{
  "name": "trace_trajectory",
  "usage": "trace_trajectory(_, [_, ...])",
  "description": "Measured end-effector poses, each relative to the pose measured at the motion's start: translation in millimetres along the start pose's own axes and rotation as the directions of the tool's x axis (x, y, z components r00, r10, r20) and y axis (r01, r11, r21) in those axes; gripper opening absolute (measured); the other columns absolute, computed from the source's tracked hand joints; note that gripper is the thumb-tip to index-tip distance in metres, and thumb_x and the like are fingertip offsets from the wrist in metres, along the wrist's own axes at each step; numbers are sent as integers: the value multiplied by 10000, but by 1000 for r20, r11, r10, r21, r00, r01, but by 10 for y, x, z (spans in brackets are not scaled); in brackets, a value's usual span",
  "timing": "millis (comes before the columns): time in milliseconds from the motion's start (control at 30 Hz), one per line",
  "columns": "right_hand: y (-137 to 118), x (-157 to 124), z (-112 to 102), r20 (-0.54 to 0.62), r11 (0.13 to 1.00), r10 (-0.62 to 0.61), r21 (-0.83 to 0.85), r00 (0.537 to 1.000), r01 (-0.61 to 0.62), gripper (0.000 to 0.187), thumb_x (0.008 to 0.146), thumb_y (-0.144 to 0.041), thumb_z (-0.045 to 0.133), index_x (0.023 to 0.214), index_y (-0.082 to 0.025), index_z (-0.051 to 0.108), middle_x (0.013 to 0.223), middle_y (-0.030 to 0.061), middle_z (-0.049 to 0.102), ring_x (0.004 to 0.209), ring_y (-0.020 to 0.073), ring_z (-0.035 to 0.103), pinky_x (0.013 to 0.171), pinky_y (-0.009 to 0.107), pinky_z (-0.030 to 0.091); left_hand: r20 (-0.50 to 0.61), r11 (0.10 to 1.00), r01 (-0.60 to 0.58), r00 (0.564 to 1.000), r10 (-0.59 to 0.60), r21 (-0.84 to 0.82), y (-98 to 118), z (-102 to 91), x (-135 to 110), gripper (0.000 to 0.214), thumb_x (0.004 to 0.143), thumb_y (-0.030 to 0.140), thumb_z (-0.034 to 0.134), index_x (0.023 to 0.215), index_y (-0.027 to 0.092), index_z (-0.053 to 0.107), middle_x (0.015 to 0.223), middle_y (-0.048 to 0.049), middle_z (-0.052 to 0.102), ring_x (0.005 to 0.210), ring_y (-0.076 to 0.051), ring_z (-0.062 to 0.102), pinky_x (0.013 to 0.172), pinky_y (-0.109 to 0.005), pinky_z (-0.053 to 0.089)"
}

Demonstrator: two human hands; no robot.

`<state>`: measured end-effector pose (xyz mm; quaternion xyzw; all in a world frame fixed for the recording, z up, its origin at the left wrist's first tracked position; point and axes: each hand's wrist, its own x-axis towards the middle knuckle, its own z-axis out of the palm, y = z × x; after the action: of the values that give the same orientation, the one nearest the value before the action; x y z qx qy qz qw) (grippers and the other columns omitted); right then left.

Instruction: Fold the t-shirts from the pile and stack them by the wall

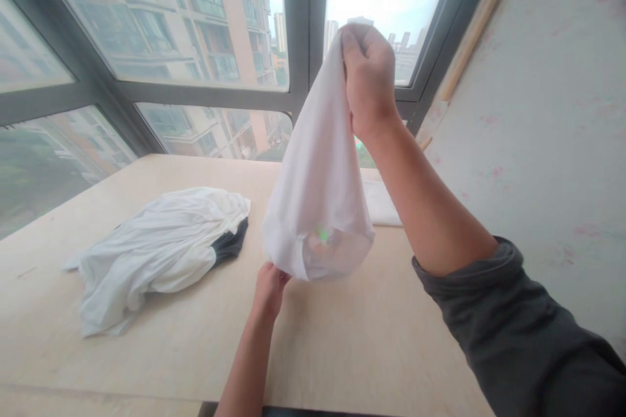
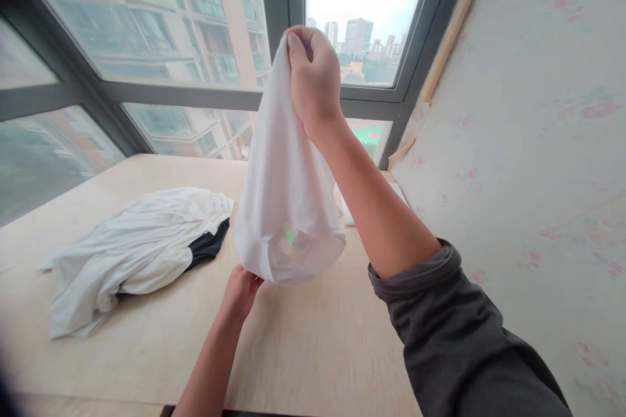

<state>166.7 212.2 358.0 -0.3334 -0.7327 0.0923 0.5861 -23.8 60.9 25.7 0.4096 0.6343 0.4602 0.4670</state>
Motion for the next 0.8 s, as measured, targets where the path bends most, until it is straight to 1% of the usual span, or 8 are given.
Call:
trace_trajectory(133, [-248,-163,78,-229,1000,-15,-5,973,15,381,1041,-519,205,1087,-307,518,1148,40,621,1128,206,490,959,364,455,-103,951,29,995,4,308,-61,-342,-117,197,830,280,591,683,168,657,714,-66,669,771,-246,616,657,-315,400])
trace_trajectory(233, [-219,-555,185,86,997,-39,68,996,33,206,1024,-394,389,1067,-273,550,1084,37,648,984,190,574,876,351,494,-154,849,57,988,29,526,-59,-660,-225,132,797,301,587,806,215,688,738,-57,695,796,-280,630,654,-316,361])
trace_trajectory(300, [-76,-858,204,344,994,1,104,939,-39,158,966,-339,497,1054,-241,584,1053,37,668,869,173,607,779,332,507,-200,739,90,978,61,668,-70,-849,-269,272,829,323,533,1056,244,661,869,-53,729,882,-292,656,702,-333,403])
trace_trajectory(400, [261,-1317,116,405,960,206,92,891,-264,148,902,-241,504,993,-193,610,992,33,690,684,115,606,662,279,494,-229,686,35,954,194,727,-91,-992,-272,477,866,382,460,1298,192,537,1166,-118,687,1108,-304,626,878,-402,469])
trace_trajectory(500, [652,-1833,-42,341,859,463,55,818,-509,163,843,-210,508,962,-184,616,932,26,703,610,98,608,591,246,480,-176,715,-184,901,397,674,-41,-864,-222,685,860,552,484,1398,129,448,1394,-188,537,1303,-328,500,1060,-477,415])
trace_trajectory(600, [1024,-2435,-185,264,731,652,30,711,-682,184,799,-213,501,941,-187,615,910,31,716,577,99,606,543,232,465,-41,633,-372,842,539,679,94,-495,-151,834,836,639,541,1481,150,340,1507,-191,418,1417,-323,371,1164,-498,304])
trace_trajectory(733, [1365,-3193,-341,171,562,814,5,555,-827,196,765,-248,506,919,-190,611,907,46,730,557,110,605,489,225,443,144,434,-360,879,455,826,235,37,-72,930,754,663,658,1484,173,357,1561,-215,332,1441,-392,304,1120,-563,322])
trace_trajectory(800, [1433,-3463,-408,143,530,839,2,525,-848,209,764,-269,500,922,-192,613,925,49,731,552,113,604,485,229,443,179,320,-320,898,401,892,245,188,-49,922,725,632,708,1473,193,395,1557,-204,349,1419,-423,322,1080,-580,345])
